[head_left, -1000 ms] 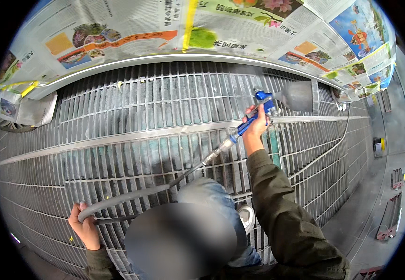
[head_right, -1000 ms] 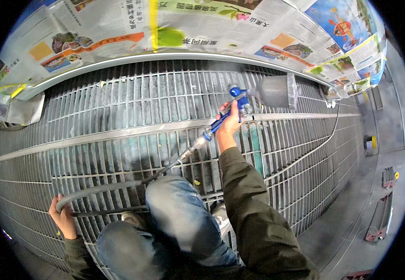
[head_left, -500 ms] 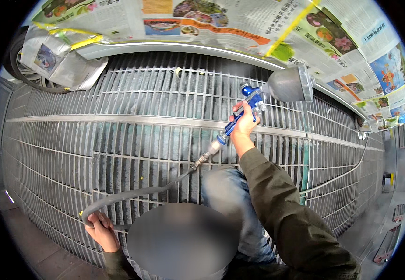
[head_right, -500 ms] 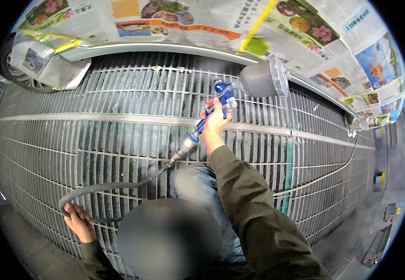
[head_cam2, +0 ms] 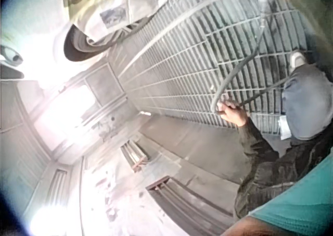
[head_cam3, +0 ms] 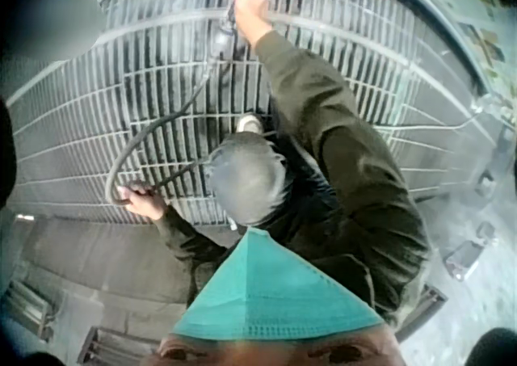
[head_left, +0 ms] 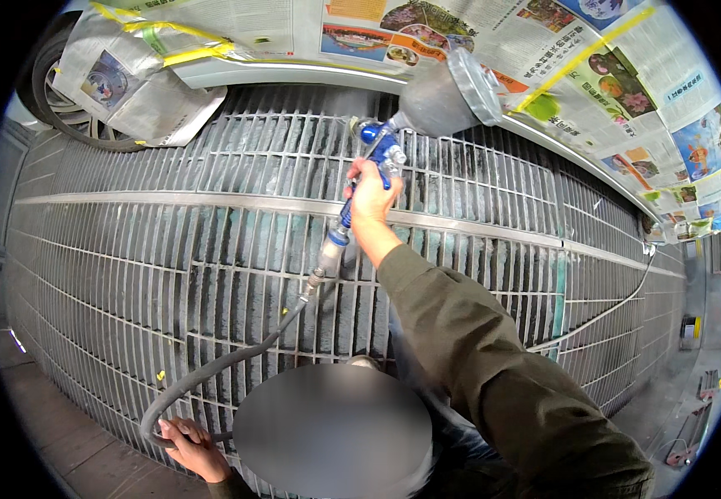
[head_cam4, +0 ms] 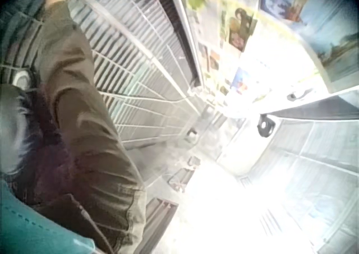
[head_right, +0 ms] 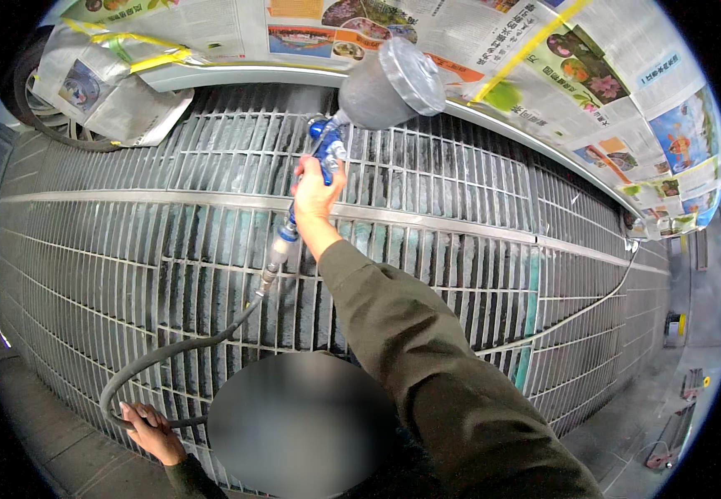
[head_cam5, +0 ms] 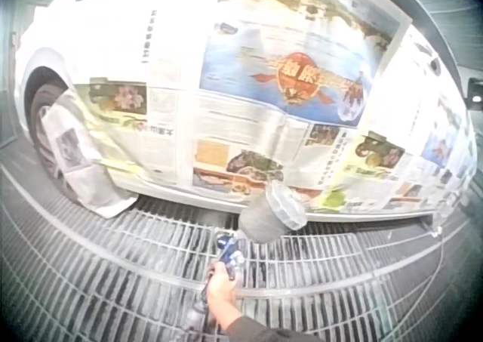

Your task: The person applies masking tape and newspaper to a car's hood and fender, then uses a spray gun to apply paint to the exposed areas. The person moves around the vehicle to access different sections and adjusts the spray gun during the process.

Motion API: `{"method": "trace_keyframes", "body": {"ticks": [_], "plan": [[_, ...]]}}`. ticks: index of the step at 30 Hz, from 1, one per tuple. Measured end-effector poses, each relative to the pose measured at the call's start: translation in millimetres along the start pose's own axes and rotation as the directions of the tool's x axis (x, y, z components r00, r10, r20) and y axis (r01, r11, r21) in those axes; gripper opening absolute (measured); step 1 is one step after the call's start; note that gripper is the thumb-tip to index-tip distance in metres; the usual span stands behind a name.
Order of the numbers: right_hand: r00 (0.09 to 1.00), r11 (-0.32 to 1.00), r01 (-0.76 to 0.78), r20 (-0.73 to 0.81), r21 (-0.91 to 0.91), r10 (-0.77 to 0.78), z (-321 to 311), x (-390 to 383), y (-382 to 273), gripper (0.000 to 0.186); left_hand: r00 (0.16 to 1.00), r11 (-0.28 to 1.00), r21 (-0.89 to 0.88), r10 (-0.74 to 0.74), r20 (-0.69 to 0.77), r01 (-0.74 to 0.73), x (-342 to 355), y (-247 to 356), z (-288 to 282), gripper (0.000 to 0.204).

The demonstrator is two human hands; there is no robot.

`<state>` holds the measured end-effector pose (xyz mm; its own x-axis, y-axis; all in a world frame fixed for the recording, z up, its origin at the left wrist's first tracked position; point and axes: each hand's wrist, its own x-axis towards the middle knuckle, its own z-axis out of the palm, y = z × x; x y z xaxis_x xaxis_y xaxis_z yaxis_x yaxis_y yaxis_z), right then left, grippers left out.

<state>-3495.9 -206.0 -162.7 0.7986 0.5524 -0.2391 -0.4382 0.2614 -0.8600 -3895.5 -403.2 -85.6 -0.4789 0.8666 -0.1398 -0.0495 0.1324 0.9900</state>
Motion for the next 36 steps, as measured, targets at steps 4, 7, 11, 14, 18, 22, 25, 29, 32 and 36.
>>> {"method": "trace_keyframes", "body": {"ticks": [4, 7, 11, 14, 18, 22, 25, 29, 32, 36], "plan": [[0.997, 0.998, 0.027, 0.079, -0.056, -0.023, 26.4, -11.6, 12.5, 0.009, 0.998, 1.000, 0.010, 0.006, -0.064, -0.005, -0.7, 4.3, 1.0, 0.041], [0.991, 0.999, 0.030, 0.130, 0.042, -0.035, 40.2, -21.8, 9.1, 0.010, 0.997, 0.999, 0.026, 0.035, -0.074, -0.033, -1.6, 4.1, 1.5, 0.042], [0.982, 0.998, 0.055, 0.180, 0.031, -0.060, 39.2, -24.3, -0.5, 0.011, 0.996, 0.996, 0.071, 0.051, -0.075, -0.046, -2.5, 2.9, 2.5, 0.042], [0.982, 0.997, 0.064, 0.182, -0.052, -0.054, 22.7, -18.4, -15.1, 0.011, 0.996, 0.998, 0.059, 0.036, -0.083, -0.031, -3.2, 4.8, 10.2, 0.041], [0.988, 0.993, 0.117, 0.107, -0.033, -0.113, -3.2, -8.4, -36.9, 0.010, 0.998, 0.996, 0.079, 0.048, 0.034, -0.050, 0.7, 1.0, 12.7, 0.039], [0.989, 0.991, 0.132, 0.064, -0.030, -0.130, -39.8, 7.3, -59.1, 0.008, 0.992, 0.988, 0.105, 0.107, 0.060, -0.113, 4.5, -1.4, 28.9, 0.039], [0.986, 0.983, 0.169, -0.003, -0.076, -0.170, -68.0, 16.4, -77.4, 0.007, 0.983, 0.981, 0.121, 0.135, 0.124, -0.150, 8.5, -5.5, 36.8, 0.037], [0.970, 0.968, 0.227, -0.069, -0.106, -0.235, -111.8, 30.6, -107.6, 0.009, 0.967, 0.966, 0.158, 0.172, 0.190, -0.202, 7.0, -4.4, 57.5, 0.027], [0.954, 0.961, 0.233, -0.156, -0.148, -0.256, -147.7, 44.1, -128.1, 0.009, 0.949, 0.947, 0.182, 0.222, 0.225, -0.265, 10.1, -8.4, 72.1, 0.023], [0.920, 0.958, 0.244, -0.277, -0.147, -0.277, -204.6, 68.1, -160.0, 0.007, 0.928, 0.912, 0.294, 0.187, 0.322, -0.285, 4.3, -4.7, 95.2, 0.029]]}}
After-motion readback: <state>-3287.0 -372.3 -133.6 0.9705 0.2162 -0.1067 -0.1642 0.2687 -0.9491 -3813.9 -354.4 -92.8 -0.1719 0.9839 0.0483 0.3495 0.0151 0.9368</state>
